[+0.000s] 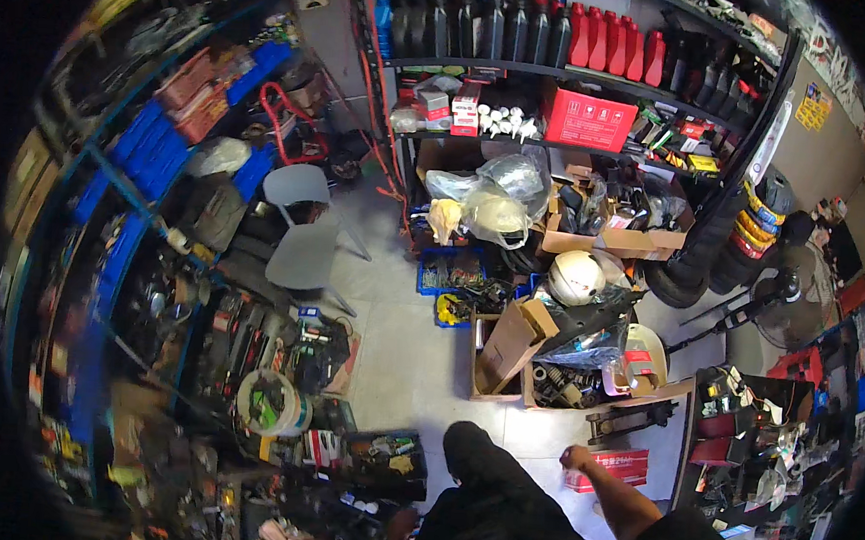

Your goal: The person retrieves a box from a shelf, then moves outside to a tire on the ground. Using two tire irons, they pry the tire bead off the rim and remove the inner tube from the tire.

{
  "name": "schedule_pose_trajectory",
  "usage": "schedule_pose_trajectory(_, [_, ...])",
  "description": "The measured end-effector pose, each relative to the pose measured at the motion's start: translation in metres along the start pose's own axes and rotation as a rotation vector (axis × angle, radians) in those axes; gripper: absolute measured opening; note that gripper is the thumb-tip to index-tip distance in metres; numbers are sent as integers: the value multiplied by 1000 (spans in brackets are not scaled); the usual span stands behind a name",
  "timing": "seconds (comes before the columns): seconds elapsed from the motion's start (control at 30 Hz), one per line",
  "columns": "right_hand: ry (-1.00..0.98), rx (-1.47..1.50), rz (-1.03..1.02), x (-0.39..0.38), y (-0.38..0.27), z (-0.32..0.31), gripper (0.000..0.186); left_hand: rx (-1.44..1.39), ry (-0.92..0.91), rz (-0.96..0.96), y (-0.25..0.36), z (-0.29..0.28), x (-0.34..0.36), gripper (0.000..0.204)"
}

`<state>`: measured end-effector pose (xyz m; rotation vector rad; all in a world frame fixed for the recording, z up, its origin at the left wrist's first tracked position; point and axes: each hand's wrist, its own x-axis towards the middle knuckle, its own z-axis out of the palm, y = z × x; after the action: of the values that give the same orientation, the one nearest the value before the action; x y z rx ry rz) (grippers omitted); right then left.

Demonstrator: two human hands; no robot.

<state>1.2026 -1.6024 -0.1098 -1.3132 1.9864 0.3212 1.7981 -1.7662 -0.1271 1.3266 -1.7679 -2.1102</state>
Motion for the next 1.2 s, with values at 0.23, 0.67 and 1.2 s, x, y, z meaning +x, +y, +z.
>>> schedule_pose_trajectory(0.23, [117,878,78,160,-134,-122,21,658,-269,72,109,-123,185,39])
schedule_pose_trajectory(0.67, [1381,711,-89,386,-270,-788,59,784,224,419,670,-277,525,59])
schedule_pose_trajectory(1.2, [1709,1198,152,484,-252,-869,53,1330,386,1246,966,-259,813,43])
